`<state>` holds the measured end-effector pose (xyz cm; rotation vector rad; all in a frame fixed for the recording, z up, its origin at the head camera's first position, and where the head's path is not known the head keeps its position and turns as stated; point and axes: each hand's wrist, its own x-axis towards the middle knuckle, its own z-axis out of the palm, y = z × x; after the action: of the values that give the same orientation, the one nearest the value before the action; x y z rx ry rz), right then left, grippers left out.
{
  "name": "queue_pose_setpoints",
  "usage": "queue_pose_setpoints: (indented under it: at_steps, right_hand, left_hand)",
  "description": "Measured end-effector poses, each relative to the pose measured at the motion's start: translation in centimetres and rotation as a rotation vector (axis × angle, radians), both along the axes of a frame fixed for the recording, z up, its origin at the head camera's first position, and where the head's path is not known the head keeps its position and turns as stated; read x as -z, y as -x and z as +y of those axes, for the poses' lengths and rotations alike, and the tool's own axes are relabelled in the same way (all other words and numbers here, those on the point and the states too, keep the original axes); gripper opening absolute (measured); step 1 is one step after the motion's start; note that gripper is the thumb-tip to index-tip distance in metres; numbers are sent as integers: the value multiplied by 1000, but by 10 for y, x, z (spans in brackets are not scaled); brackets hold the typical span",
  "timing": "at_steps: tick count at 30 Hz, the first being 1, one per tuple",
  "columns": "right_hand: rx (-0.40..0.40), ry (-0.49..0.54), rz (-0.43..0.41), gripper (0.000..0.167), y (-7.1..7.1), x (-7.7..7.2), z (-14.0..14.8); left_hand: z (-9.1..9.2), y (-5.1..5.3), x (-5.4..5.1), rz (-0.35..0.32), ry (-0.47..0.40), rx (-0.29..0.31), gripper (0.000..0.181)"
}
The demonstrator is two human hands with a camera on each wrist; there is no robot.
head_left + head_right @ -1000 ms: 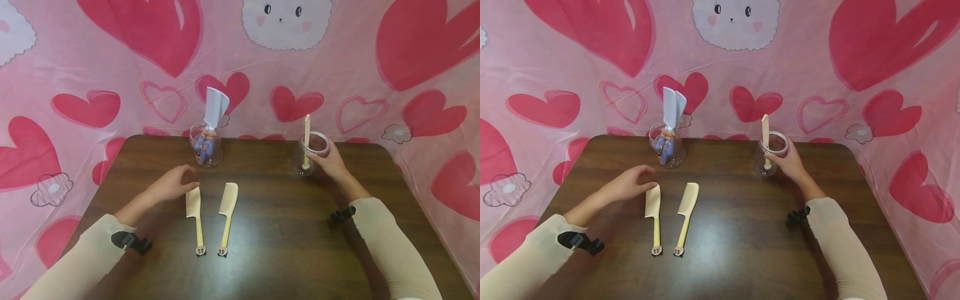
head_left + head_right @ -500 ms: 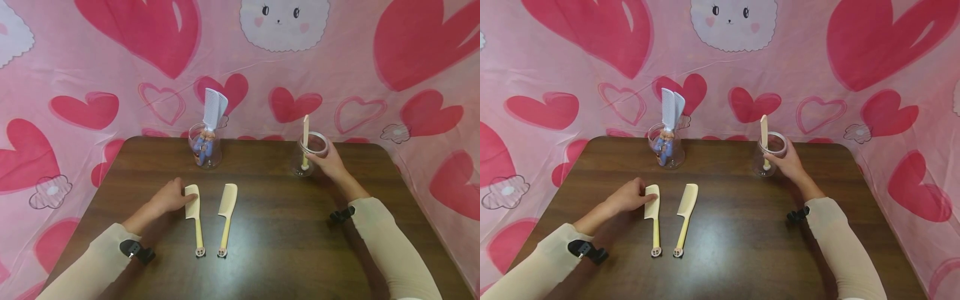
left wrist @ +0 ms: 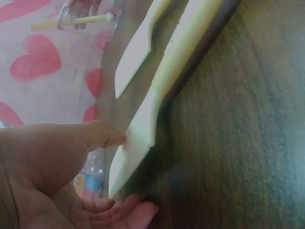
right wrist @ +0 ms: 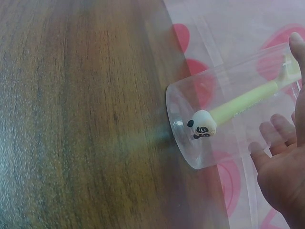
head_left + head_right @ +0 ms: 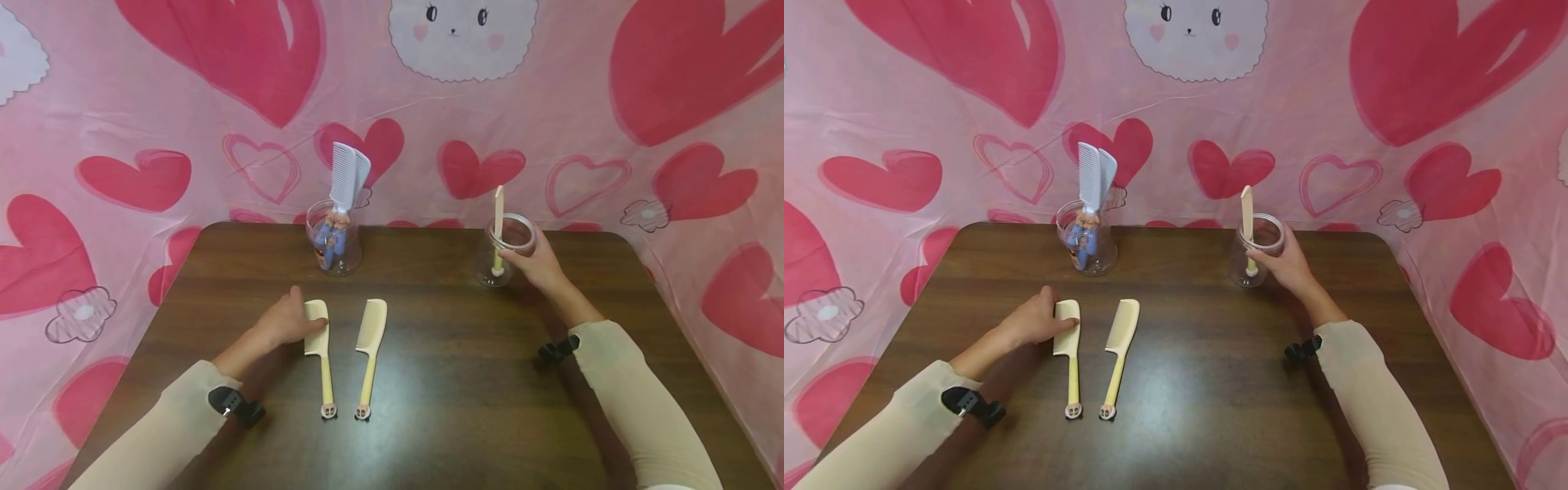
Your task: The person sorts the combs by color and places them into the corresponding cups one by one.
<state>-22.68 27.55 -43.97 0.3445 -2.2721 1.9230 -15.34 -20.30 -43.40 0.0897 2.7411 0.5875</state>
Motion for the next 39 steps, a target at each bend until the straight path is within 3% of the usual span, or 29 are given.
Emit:
queue_pose_setpoints:
  at_steps: [3,8,14,20,28,34,39]
  right_hand:
    - [-12,19,10,66,0,0,0]
    - [-24,43,26,64,-1,-1,-1]
    - [-19,43,23,65,-1,-1,-1]
    - [20,-13,-13,69,-1,0,-1]
    - [5,27,-8,68,0,2,0]
    - [-8,41,-1,68,-2,0,-1]
    - [30,-20,-20,69,-2,-2,-2]
  left_hand:
    - [2,1,0,-28,-61,-28,62]
    - [3,4,3,-88,-255,-91,55]
    - [-1,7,4,-243,-531,-149,39]
    - [-5,8,3,-321,-613,-157,38]
    - [-13,10,-10,-324,-733,-105,34]
    - [-13,11,-28,-255,-813,-63,35]
    - [-9,11,-47,-188,-910,-32,34]
